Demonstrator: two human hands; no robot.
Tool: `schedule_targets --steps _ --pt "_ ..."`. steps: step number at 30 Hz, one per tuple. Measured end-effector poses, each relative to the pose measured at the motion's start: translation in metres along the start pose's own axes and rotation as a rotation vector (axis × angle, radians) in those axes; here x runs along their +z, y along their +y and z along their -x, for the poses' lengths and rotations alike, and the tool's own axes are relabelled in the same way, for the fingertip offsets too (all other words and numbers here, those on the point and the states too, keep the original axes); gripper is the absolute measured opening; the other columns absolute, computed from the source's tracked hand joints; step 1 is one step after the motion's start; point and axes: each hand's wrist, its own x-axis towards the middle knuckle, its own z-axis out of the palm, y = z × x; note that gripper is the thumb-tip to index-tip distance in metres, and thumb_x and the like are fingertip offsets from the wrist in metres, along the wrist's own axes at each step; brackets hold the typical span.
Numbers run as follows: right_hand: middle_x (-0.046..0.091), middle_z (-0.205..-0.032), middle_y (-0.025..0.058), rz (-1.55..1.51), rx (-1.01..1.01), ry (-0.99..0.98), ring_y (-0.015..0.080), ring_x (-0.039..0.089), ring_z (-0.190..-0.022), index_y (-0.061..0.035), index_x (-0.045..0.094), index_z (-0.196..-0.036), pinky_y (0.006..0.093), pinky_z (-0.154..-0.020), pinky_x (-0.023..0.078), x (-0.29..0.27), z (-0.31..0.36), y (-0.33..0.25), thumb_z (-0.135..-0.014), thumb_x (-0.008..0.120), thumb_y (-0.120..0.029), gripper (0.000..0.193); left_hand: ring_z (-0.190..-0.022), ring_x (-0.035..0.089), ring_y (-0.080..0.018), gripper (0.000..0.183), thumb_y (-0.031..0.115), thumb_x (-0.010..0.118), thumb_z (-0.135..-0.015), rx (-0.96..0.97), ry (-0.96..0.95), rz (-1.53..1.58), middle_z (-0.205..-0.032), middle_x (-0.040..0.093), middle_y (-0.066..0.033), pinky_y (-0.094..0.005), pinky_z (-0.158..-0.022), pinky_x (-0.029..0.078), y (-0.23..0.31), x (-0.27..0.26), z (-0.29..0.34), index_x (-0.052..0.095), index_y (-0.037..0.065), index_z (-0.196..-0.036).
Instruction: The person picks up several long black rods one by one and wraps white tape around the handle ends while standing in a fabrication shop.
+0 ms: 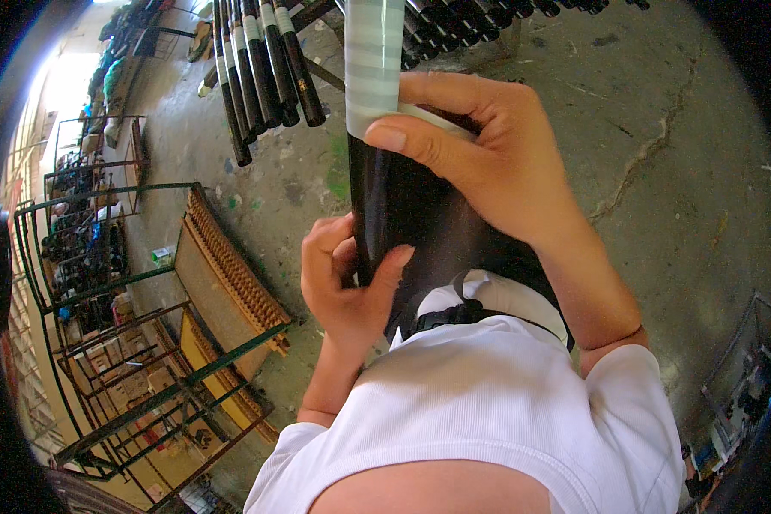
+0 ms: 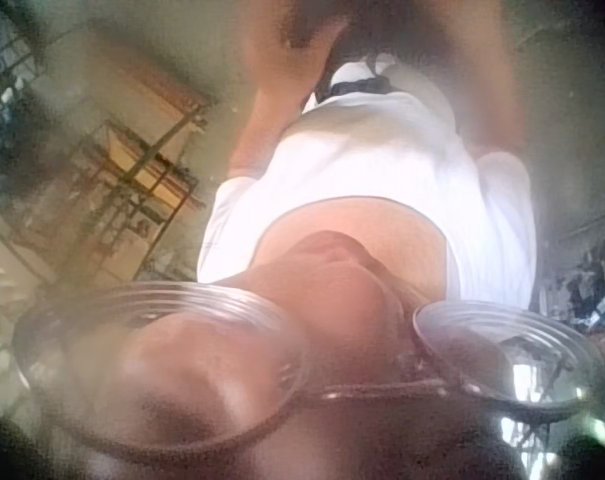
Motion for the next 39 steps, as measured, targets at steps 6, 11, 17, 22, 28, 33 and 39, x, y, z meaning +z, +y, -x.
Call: schedule_targets --steps 6,11,17,22,28,33,39 --pt "0.06 -0.076 -0.0003 -0.224 0.171 -0.265 0.0031 0.052 -0.072 0.0 0.068 -0.096 0.0197 -0.064 0.042 -0.018 -0.004 0.002 -0.085 0.065 -0.016 0.02 -0.047 0.054 -0.0123 0.065 0.044 0.063 -0.084 -0.595 -0.403 0.914 -0.08 0.06 -0.0138 -0.0211 -0.041 0.042 0.001 -0.021 -0.011 0.047 -0.008 -0.12" --pt "0.059 -0.074 -0.0012 0.006 0.033 0.009 0.0024 0.051 -0.072 0.0 0.068 -0.097 0.0197 -0.063 0.041 0.0 0.001 -0.002 -0.084 0.067 -0.018 0.022 -0.059 0.057 -0.0135 0.058 0.039 0.061 -0.086 -0.034 0.012 -0.04 -0.102 0.055 -0.014 -0.0211 -0.046 0.045 0.01 0.005 0.001 0.042 -0.004 -0.121" --pt "0.056 -0.072 -0.0029 -0.363 0.217 -0.354 0.0003 0.045 -0.061 -0.0013 0.068 -0.096 0.0177 -0.052 0.032 -0.021 -0.004 0.001 -0.082 0.069 -0.017 0.021 -0.045 0.051 -0.0113 0.048 0.029 0.063 -0.087 -0.458 -0.403 1.168 -0.088 0.061 -0.0191 -0.0214 -0.041 0.041 0.001 -0.023 0.0 0.046 -0.006 -0.116" --pt "0.061 -0.076 -0.0006 -0.122 0.07 -0.117 0.0029 0.052 -0.068 -0.0002 0.068 -0.097 0.0194 -0.058 0.041 -0.009 -0.002 0.0 -0.082 0.068 -0.016 0.021 -0.061 0.055 -0.0126 0.066 0.035 0.071 -0.079 -0.448 -0.194 0.495 -0.098 0.058 -0.0148 -0.021 -0.049 0.043 0.013 -0.019 -0.011 0.044 -0.004 -0.125" --pt "0.065 -0.081 0.0008 0.011 0.04 0.072 0.0048 0.055 -0.072 0.0001 0.068 -0.098 0.0207 -0.064 0.045 0.007 0.007 -0.007 -0.081 0.069 -0.015 0.023 -0.075 0.056 -0.0129 0.055 0.011 0.082 -0.066 0.065 0.054 -0.442 -0.089 0.053 -0.0089 -0.0206 -0.054 0.043 0.014 -0.001 -0.004 0.048 0.0 -0.108" --pt "0.065 -0.081 -0.0001 -0.214 0.068 -0.244 0.0035 0.055 -0.072 -0.0018 0.068 -0.1 0.0194 -0.063 0.044 -0.009 -0.003 0.001 -0.079 0.069 -0.013 0.024 -0.047 0.054 -0.0139 0.052 0.032 0.072 -0.079 -0.187 -0.154 0.623 -0.081 0.058 -0.013 -0.0233 -0.04 0.04 -0.005 -0.006 0.002 0.049 -0.005 -0.108" --pt "0.064 -0.078 -0.0002 -0.233 0.042 -0.165 0.0044 0.056 -0.069 0.0001 0.067 -0.096 0.0195 -0.061 0.045 -0.001 -0.001 0.003 -0.078 0.07 -0.011 0.021 -0.063 0.055 -0.0136 0.058 0.027 0.066 -0.084 -0.298 -0.311 0.46 -0.098 0.055 -0.0114 -0.0232 -0.056 0.045 -0.011 -0.009 -0.006 0.04 -0.003 -0.126"
